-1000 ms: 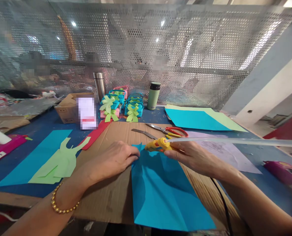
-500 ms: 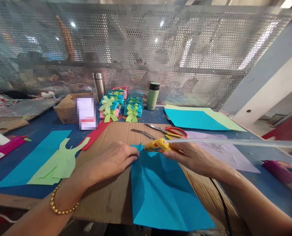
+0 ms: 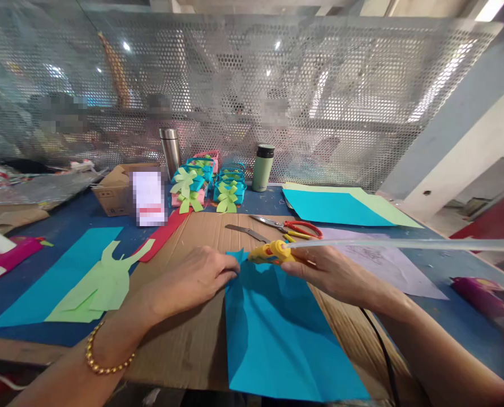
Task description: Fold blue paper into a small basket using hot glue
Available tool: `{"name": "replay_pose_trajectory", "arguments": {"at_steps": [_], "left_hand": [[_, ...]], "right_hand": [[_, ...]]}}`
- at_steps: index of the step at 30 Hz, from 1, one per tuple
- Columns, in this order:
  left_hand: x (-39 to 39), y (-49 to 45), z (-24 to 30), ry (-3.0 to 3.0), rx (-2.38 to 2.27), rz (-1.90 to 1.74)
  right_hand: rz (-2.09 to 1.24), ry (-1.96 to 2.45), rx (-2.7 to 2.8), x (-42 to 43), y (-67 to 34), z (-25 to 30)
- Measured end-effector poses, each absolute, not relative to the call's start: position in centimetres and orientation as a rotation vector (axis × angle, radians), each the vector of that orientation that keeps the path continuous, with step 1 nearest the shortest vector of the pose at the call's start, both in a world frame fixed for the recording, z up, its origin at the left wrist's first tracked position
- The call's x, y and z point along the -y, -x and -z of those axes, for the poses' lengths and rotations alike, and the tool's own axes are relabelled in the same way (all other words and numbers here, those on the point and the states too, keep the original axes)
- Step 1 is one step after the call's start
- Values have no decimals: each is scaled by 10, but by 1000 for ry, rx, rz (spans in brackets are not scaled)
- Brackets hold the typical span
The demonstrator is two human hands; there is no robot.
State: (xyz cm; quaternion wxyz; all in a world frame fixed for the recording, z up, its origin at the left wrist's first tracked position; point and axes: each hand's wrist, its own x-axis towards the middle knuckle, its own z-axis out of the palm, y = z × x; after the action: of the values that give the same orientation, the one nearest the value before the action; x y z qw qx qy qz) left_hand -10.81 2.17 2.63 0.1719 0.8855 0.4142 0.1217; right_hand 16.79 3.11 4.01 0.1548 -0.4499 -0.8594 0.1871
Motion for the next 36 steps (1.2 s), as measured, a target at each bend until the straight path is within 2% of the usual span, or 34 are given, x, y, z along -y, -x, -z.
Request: {"name": "replay_pose_trajectory", "arguments": {"at_steps": [8, 15, 28, 36], "left_hand": [[-18, 108, -30, -2485, -1158, -396], [-24, 108, 1, -2546, -1090, -470], [-21, 86, 12, -2724, -1249, -291], [-23, 87, 16, -2772, -1271, -353]], "right_hand": [[-601, 1268, 2293, -33, -175, -49], [-680, 1349, 2078, -30, -191, -52], [-568, 1292, 2161, -22, -187, -49], [-558, 1297, 2163, -23, -188, -48]]}}
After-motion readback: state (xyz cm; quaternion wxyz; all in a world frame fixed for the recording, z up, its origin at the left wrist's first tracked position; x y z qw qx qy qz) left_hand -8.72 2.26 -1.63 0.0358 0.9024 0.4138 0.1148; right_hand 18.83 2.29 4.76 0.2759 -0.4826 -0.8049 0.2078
